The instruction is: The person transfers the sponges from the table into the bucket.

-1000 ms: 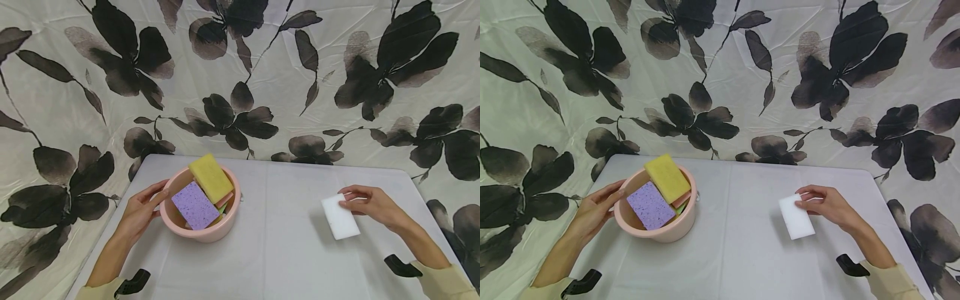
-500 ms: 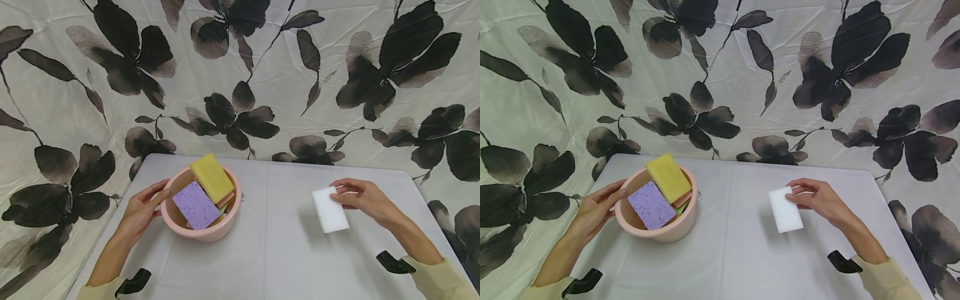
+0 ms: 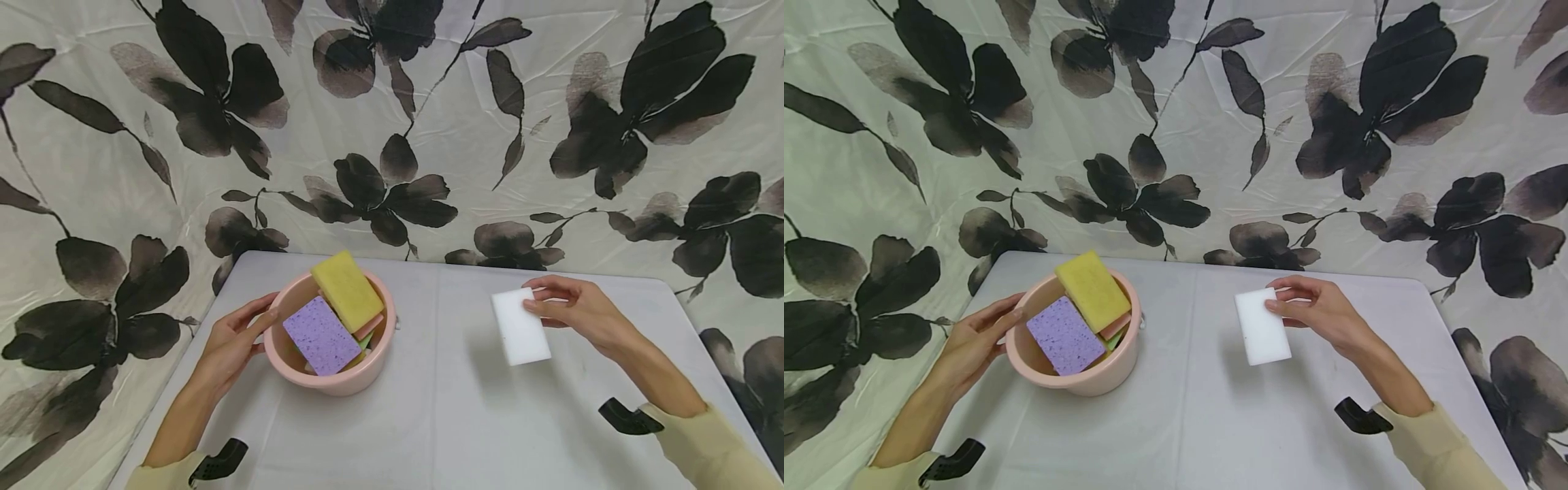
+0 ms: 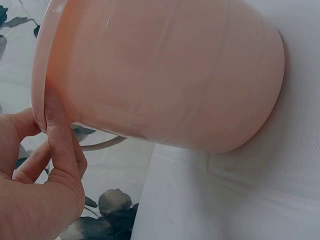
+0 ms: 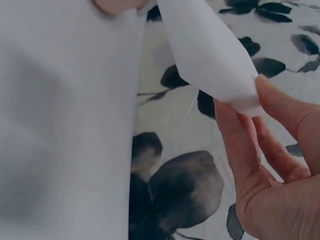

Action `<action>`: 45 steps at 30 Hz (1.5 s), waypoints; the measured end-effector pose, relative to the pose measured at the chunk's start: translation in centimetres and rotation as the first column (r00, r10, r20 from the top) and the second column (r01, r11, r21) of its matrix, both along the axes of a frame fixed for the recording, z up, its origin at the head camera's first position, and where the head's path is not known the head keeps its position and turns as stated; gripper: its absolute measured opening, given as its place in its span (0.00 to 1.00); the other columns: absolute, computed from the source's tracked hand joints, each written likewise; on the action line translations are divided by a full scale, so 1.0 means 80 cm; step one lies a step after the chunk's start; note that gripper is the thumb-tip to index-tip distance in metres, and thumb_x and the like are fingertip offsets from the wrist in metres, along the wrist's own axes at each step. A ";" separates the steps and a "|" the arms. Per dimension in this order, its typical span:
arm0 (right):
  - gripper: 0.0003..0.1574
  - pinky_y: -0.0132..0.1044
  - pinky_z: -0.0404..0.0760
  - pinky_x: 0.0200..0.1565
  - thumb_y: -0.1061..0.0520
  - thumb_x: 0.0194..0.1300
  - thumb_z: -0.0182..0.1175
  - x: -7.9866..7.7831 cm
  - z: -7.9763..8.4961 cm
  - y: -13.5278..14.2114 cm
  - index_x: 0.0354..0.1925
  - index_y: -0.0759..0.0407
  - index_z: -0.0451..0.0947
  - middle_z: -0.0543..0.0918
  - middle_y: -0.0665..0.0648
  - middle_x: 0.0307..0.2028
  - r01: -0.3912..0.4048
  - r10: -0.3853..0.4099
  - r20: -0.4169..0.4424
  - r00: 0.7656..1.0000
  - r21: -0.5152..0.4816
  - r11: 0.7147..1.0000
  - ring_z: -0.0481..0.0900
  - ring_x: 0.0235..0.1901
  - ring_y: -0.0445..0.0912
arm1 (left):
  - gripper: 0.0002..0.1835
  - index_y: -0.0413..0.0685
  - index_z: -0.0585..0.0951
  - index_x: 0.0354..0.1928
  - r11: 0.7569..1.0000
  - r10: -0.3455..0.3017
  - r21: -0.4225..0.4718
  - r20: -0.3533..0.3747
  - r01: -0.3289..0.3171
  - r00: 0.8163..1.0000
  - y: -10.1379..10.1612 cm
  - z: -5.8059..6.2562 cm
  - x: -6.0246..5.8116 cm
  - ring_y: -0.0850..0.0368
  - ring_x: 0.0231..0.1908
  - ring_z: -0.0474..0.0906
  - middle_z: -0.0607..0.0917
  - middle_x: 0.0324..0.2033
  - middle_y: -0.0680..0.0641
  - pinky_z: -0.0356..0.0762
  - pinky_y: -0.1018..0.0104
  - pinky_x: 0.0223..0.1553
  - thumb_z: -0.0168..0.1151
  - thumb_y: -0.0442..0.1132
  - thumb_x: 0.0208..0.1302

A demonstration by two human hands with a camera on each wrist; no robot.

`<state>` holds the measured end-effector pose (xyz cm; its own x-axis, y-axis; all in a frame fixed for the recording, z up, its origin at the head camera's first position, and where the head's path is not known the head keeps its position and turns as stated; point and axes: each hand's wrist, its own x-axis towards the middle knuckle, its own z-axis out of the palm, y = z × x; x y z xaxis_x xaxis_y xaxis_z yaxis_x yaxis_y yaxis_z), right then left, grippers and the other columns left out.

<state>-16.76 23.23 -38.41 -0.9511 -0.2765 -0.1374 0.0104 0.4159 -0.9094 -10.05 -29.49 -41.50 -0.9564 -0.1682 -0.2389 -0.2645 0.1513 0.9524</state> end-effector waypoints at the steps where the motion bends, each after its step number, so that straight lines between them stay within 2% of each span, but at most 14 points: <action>1: 0.33 0.38 0.87 0.46 0.52 0.67 0.71 -0.001 0.002 -0.003 0.64 0.66 0.75 0.84 0.57 0.46 0.000 0.000 -0.001 1.000 -0.003 1.000 0.85 0.44 0.41 | 0.38 0.51 0.68 0.77 1.000 0.001 -0.001 0.000 -0.001 1.000 0.000 0.000 0.000 0.67 0.54 0.76 0.68 0.70 0.48 0.84 0.70 0.46 0.66 0.56 0.69; 13: 0.32 0.39 0.87 0.47 0.52 0.65 0.73 -0.010 0.022 -0.040 0.62 0.65 0.76 0.82 0.61 0.49 -0.013 0.012 -0.014 1.000 -0.028 1.000 0.85 0.45 0.44 | 0.39 0.51 0.67 0.77 1.000 0.004 0.000 0.003 -0.004 1.000 -0.001 0.003 -0.001 0.68 0.54 0.76 0.68 0.71 0.48 0.84 0.70 0.46 0.66 0.55 0.70; 25: 0.27 0.44 0.88 0.47 0.57 0.62 0.74 -0.022 0.033 -0.089 0.57 0.65 0.79 0.82 0.61 0.45 -0.063 0.061 -0.018 0.998 -0.159 0.985 0.87 0.41 0.48 | 0.36 0.49 0.67 0.77 1.000 0.003 -0.016 -0.008 -0.003 1.000 -0.004 0.001 -0.004 0.69 0.53 0.76 0.69 0.69 0.50 0.85 0.70 0.45 0.65 0.52 0.72; 32: 0.26 0.45 0.88 0.47 0.58 0.62 0.74 -0.025 0.038 -0.116 0.57 0.64 0.80 0.83 0.63 0.46 -0.090 0.087 -0.026 0.996 -0.193 0.977 0.88 0.42 0.51 | 0.36 0.47 0.68 0.76 0.997 -0.039 -0.071 -0.025 0.037 0.999 -0.004 0.003 -0.004 0.68 0.52 0.76 0.68 0.70 0.46 0.85 0.69 0.44 0.64 0.54 0.73; 38: 0.26 0.47 0.88 0.48 0.58 0.62 0.74 -0.027 0.043 -0.141 0.57 0.63 0.80 0.83 0.62 0.45 -0.119 0.113 -0.044 0.993 -0.193 0.974 0.88 0.42 0.51 | 0.38 0.47 0.68 0.76 0.992 -0.054 -0.111 -0.003 0.053 0.999 -0.007 0.006 -0.003 0.66 0.52 0.76 0.68 0.70 0.44 0.85 0.67 0.45 0.64 0.56 0.71; 45: 0.26 0.45 0.88 0.47 0.58 0.63 0.74 -0.026 0.047 -0.169 0.57 0.62 0.81 0.85 0.62 0.45 -0.140 0.131 -0.061 0.990 -0.185 0.973 0.88 0.43 0.52 | 0.37 0.47 0.67 0.77 0.985 -0.090 -0.148 0.010 0.090 0.996 -0.010 0.012 -0.004 0.68 0.48 0.77 0.69 0.71 0.41 0.86 0.68 0.42 0.64 0.55 0.72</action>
